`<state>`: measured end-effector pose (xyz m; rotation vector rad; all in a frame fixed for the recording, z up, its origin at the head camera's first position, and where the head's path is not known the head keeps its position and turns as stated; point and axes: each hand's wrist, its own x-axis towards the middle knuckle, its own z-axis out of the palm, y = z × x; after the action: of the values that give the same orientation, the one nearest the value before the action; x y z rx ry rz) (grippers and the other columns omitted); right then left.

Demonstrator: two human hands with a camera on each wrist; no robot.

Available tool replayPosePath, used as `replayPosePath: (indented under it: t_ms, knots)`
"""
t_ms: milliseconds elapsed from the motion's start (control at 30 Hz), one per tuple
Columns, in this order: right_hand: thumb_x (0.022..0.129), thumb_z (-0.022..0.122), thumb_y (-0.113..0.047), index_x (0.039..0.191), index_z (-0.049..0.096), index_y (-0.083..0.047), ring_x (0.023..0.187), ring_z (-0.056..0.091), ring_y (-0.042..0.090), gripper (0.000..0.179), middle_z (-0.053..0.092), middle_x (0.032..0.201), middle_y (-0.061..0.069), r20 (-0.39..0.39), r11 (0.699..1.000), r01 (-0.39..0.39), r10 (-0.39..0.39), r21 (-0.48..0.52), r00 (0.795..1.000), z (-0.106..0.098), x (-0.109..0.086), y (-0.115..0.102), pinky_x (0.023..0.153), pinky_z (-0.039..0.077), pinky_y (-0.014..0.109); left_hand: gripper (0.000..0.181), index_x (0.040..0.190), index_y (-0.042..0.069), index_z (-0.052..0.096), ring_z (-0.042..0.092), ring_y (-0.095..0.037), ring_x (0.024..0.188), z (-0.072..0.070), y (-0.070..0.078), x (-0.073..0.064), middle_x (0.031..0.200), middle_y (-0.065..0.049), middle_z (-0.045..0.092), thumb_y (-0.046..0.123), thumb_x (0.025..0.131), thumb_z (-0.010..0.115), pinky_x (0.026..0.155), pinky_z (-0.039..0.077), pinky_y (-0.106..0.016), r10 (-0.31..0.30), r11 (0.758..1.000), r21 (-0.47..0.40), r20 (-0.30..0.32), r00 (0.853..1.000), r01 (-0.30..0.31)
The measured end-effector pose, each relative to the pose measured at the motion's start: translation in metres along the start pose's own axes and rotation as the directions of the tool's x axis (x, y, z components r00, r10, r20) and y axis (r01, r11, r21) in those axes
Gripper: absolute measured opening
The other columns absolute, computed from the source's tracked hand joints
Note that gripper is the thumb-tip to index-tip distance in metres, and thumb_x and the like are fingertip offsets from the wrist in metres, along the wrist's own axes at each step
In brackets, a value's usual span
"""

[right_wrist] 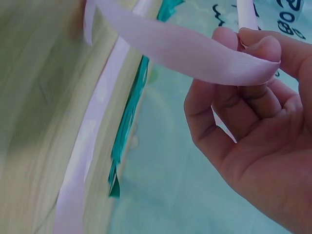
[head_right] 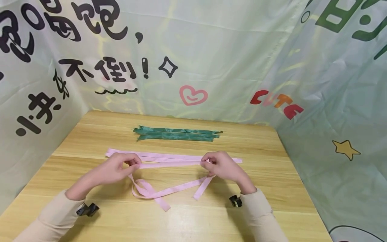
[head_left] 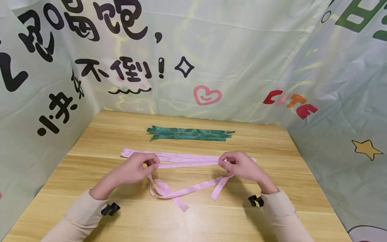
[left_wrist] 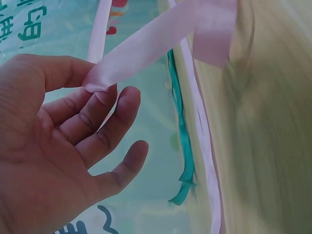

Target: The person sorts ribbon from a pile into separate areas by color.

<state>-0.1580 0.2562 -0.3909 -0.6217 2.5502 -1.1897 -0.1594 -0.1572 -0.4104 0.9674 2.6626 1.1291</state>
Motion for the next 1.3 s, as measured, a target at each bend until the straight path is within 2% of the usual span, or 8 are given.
replayPosePath:
  t_ms: [133,267,433,600,733,867,1100,1300]
  knots:
    - [0.102,0.071,-0.022,0.109,0.075,-0.001,0.067,0.073,0.032,0.023,0.055,0.063,0.001,-0.035,1.0,-0.031,0.031,-0.006,0.999,-0.009,-0.003,0.002,0.063,0.061,0.037,0.007,0.1,0.01,0.074,0.06,-0.003,0.078,-0.005,0.0,-0.002,0.085,-0.001,0.072,0.007,0.1,0.067,0.073,0.05,-0.025,-0.01,1.0,0.007,-0.027,1.0,0.01]
    - [0.102,0.071,-0.022,0.109,0.075,-0.001,0.068,0.072,0.029,0.022,0.057,0.064,0.006,-0.056,0.999,-0.049,0.048,-0.01,0.997,-0.016,-0.006,0.004,0.067,0.061,0.035,0.008,0.099,0.011,0.074,0.06,-0.003,0.077,-0.009,-0.002,-0.004,0.085,-0.001,0.072,0.005,0.099,0.068,0.072,0.05,-0.025,-0.009,1.0,0.01,-0.055,0.998,0.01]
    - [0.102,0.071,-0.025,0.102,0.076,-0.007,0.058,0.059,0.015,0.019,0.062,0.066,0.009,-0.1,0.997,-0.062,0.058,-0.039,0.993,-0.024,-0.01,0.007,0.06,0.049,0.027,0.009,0.097,0.012,0.073,0.057,-0.002,0.074,-0.015,-0.006,-0.007,0.082,0.001,0.07,0.004,0.098,0.068,0.068,0.048,-0.024,-0.003,1.0,0.024,-0.073,0.997,0.005]
    - [0.102,0.071,-0.029,0.09,0.074,-0.012,0.051,0.043,0.008,0.021,0.06,0.065,0.007,-0.138,0.996,-0.069,0.061,-0.053,0.988,-0.029,-0.011,0.013,0.051,0.037,0.026,0.009,0.096,0.011,0.073,0.057,-0.005,0.074,-0.023,-0.012,-0.011,0.081,0.0,0.07,0.004,0.097,0.068,0.066,0.047,-0.024,-0.043,0.999,0.025,-0.1,0.994,0.046]
    - [0.103,0.07,-0.027,0.093,0.074,-0.006,0.053,0.047,0.01,0.024,0.06,0.066,0.007,-0.151,0.996,-0.074,0.067,-0.043,0.986,-0.033,-0.013,0.019,0.052,0.039,0.027,0.008,0.095,0.011,0.073,0.056,-0.006,0.073,-0.03,-0.019,-0.016,0.08,0.003,0.068,0.005,0.098,0.068,0.068,0.046,-0.024,-0.094,0.995,0.035,-0.117,0.989,0.099]
    - [0.104,0.068,-0.027,0.102,0.073,-0.002,0.052,0.053,0.022,0.025,0.062,0.068,0.007,-0.157,0.995,-0.099,0.096,-0.011,0.983,-0.036,-0.015,0.027,0.051,0.045,0.03,0.008,0.095,0.011,0.073,0.054,-0.007,0.073,-0.036,-0.026,-0.02,0.079,0.007,0.064,0.007,0.099,0.068,0.066,0.045,-0.024,-0.123,0.99,0.049,-0.133,0.983,0.13]
    - [0.106,0.066,-0.027,0.109,0.07,0.003,0.061,0.059,0.034,0.031,0.063,0.07,0.008,-0.18,0.987,-0.159,0.161,0.025,0.971,-0.041,-0.018,0.039,0.057,0.051,0.034,0.009,0.095,0.011,0.074,0.056,-0.009,0.075,-0.043,-0.036,-0.025,0.081,-0.001,0.067,0.012,0.101,0.068,0.071,0.046,-0.025,-0.173,0.984,0.024,-0.143,0.975,0.178]
    - [0.105,0.065,-0.019,0.111,0.069,0.008,0.063,0.063,0.025,0.028,0.067,0.074,0.011,-0.17,0.958,-0.281,0.287,0.06,0.943,-0.04,-0.018,0.045,0.058,0.055,0.035,0.011,0.094,0.01,0.074,0.052,-0.011,0.072,-0.048,-0.045,-0.027,0.078,0.002,0.063,0.012,0.101,0.067,0.069,0.045,-0.026,-0.215,0.975,0.024,-0.135,0.967,0.22]
